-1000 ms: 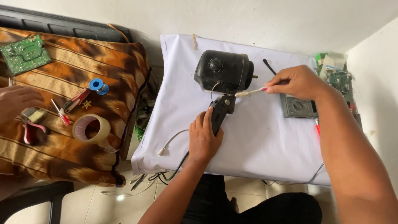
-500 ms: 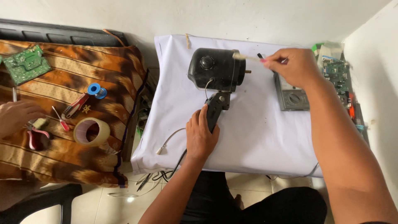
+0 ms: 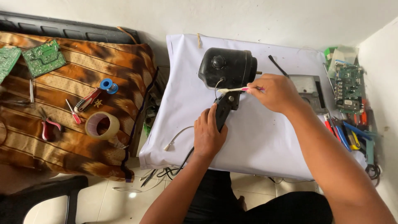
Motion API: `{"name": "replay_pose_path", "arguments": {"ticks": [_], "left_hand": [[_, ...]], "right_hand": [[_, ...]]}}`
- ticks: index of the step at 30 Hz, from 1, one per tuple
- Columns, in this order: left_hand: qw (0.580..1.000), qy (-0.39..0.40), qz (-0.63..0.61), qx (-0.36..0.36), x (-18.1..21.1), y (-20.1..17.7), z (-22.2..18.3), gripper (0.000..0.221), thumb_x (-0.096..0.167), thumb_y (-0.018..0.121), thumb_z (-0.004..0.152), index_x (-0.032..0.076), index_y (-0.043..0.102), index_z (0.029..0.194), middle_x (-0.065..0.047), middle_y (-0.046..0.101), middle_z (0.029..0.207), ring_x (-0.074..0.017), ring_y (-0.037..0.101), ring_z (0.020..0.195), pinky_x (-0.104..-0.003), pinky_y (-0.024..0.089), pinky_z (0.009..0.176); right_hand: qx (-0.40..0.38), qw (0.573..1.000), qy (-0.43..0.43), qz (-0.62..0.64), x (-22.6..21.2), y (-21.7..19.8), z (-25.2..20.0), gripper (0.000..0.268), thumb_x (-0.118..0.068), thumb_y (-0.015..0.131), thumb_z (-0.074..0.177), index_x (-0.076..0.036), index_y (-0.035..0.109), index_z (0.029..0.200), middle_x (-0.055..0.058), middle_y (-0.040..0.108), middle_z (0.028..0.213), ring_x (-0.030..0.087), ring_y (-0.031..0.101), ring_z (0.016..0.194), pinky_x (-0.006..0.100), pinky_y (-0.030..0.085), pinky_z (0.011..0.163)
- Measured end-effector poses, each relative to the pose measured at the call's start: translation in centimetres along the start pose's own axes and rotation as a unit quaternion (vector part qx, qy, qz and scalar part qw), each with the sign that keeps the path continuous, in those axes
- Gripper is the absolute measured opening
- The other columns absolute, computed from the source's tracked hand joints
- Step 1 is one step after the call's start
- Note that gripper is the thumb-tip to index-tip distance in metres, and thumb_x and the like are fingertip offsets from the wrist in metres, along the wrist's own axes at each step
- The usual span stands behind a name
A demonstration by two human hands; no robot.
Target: Cleaning the internal components of an electronic motor housing using a small stick tool
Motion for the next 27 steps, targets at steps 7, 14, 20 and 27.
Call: {"name": "replay_pose_path", "arguments": {"ticks": [7, 14, 20, 27], "left_hand": [[1.000, -0.002, -0.004, 0.000, -0.2, 0.2, 0.0, 0.080, 0.021, 0.075, 0.074, 0.010, 0.047, 0.147, -0.012, 0.058, 0.116, -0.0274, 0.065, 0.090, -0.036, 0.046, 0.077], [1.000, 0.003, -0.004, -0.002, 0.0, 0.0, 0.1, 0.079, 0.022, 0.075, 0.075, 0.010, 0.046, 0.148, -0.012, 0.058, 0.118, -0.0281, 0.065, 0.092, -0.037, 0.047, 0.079], [1.000, -0.001, 0.007, -0.004, -0.1, 0.0, -0.2, 0.081, 0.023, 0.076, 0.075, 0.010, 0.045, 0.148, -0.011, 0.057, 0.118, -0.0271, 0.065, 0.094, -0.036, 0.047, 0.079], [1.000, -0.006, 0.002, -0.003, -0.2, 0.3, -0.2, 0.080, 0.023, 0.077, 0.075, 0.010, 0.046, 0.148, -0.011, 0.058, 0.118, -0.0270, 0.065, 0.094, -0.036, 0.046, 0.079]], "right_hand": [[0.024, 0.999, 0.019, 0.035, -0.7, 2.9, -1.5, 0.009, -0.024, 0.073, 0.093, -0.030, 0.080, 0.094, -0.004, 0.068, 0.077, 0.018, 0.068, 0.075, 0.032, 0.056, 0.066], [0.103, 0.994, -0.026, 0.020, -3.3, 1.4, -0.3, 0.009, -0.029, 0.079, 0.092, -0.019, 0.079, 0.093, 0.004, 0.067, 0.074, 0.025, 0.070, 0.073, 0.035, 0.056, 0.064], [0.076, 0.997, 0.004, 0.005, -3.8, 2.2, -0.3, 0.009, -0.030, 0.077, 0.093, -0.022, 0.078, 0.087, 0.000, 0.067, 0.072, 0.022, 0.068, 0.068, 0.034, 0.056, 0.063], [0.112, 0.991, 0.030, 0.059, -0.5, 2.2, -1.6, 0.006, -0.023, 0.081, 0.093, -0.017, 0.080, 0.093, 0.005, 0.069, 0.072, 0.024, 0.069, 0.068, 0.033, 0.056, 0.062]]}}
Point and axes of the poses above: each hand's wrist, its own z-axis towards the middle knuckle, its own y-axis out of the palm, x = y × z, the point moved 2 cm from there along z, towards the middle knuckle
